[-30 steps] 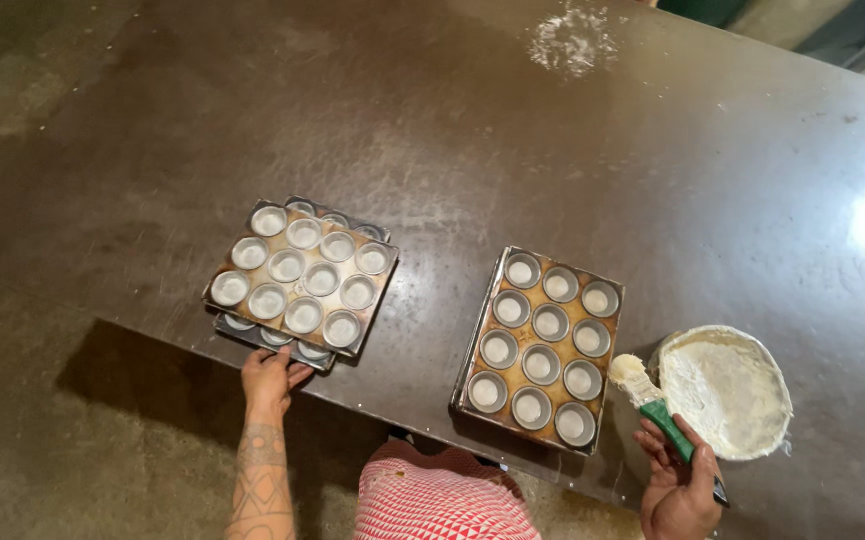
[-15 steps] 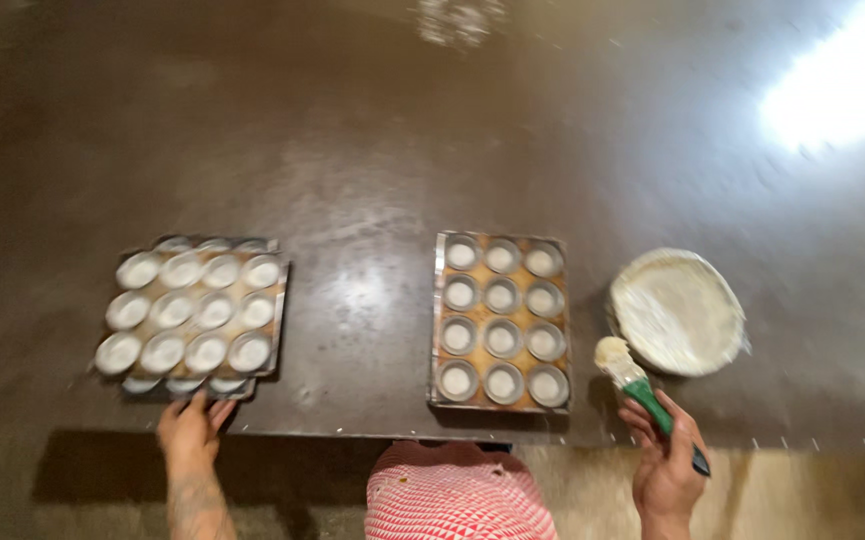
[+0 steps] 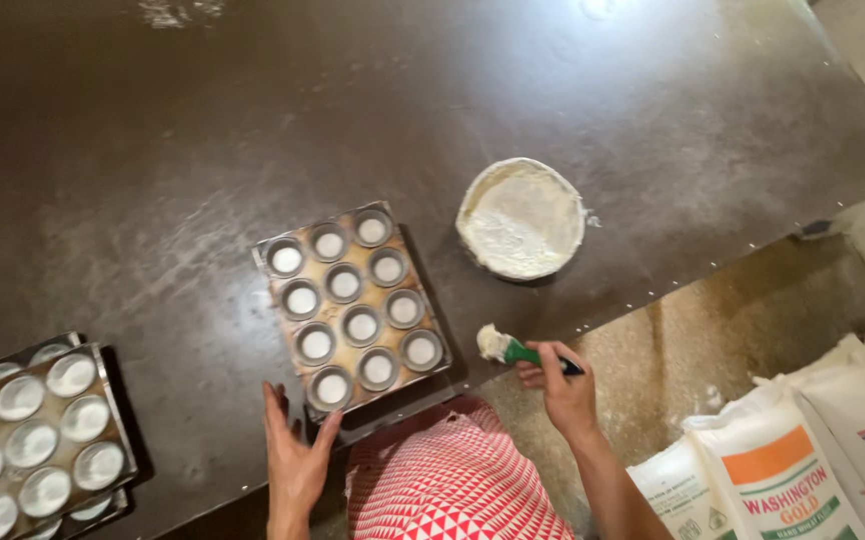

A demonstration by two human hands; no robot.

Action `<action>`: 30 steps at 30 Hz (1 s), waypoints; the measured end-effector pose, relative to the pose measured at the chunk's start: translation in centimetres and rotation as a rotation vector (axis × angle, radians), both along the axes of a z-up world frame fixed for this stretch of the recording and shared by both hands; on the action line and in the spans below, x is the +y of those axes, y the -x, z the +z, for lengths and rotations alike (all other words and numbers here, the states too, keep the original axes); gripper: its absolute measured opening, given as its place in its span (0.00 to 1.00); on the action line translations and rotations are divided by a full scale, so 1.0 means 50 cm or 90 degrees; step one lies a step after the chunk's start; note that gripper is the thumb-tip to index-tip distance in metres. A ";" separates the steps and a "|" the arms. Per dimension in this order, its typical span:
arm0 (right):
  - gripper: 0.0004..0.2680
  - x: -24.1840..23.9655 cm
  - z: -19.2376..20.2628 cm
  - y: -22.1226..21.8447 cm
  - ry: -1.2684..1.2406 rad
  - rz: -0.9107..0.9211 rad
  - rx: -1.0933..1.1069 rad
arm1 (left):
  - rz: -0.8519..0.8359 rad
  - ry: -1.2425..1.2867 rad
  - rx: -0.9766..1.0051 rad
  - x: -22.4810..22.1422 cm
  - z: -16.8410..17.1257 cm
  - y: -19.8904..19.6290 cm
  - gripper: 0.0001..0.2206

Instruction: The person uses a brush to apply a white substance to the inside of muffin tins on a large metal table.

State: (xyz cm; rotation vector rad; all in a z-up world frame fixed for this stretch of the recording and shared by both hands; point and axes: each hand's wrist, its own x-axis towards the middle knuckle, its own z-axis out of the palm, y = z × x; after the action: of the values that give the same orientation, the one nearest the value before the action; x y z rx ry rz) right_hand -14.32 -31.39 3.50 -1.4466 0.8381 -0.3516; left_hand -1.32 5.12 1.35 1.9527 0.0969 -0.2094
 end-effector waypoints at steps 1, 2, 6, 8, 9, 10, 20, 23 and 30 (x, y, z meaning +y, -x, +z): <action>0.14 -0.016 0.014 -0.006 0.056 0.026 0.006 | -0.078 -0.155 -0.020 -0.025 0.025 -0.012 0.56; 0.14 -0.034 0.030 -0.018 0.109 0.056 0.011 | -0.080 -0.159 -0.019 -0.049 0.041 -0.025 0.56; 0.12 -0.168 0.126 -0.081 0.262 0.065 0.056 | -0.130 -0.233 0.037 -0.107 0.049 -0.049 0.69; 0.11 -0.233 0.157 -0.119 0.336 0.032 0.025 | -0.124 -0.274 0.040 -0.116 0.038 -0.048 0.70; 0.11 -0.258 0.156 -0.146 0.379 0.026 0.038 | -0.125 -0.268 0.032 -0.111 0.036 -0.048 0.70; 0.10 -0.287 0.149 -0.173 0.425 0.022 0.048 | -0.122 -0.259 0.023 -0.112 0.034 -0.051 0.69; 0.11 -0.361 -0.030 -0.271 0.247 -0.019 0.116 | -0.074 -0.251 0.075 -0.119 0.053 -0.048 0.71; 0.11 -0.354 -0.036 -0.243 0.152 -0.015 0.042 | -0.078 -0.256 0.083 -0.123 0.054 -0.048 0.70; 0.09 -0.313 0.002 -0.219 0.010 0.019 -0.122 | -0.070 -0.227 0.105 -0.129 0.067 -0.051 0.71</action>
State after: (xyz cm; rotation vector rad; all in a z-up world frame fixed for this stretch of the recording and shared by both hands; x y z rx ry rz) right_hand -3.36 -47.02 3.62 -1.4134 0.6602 -0.4661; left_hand 1.22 -1.36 4.69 2.2953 0.1429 -0.4524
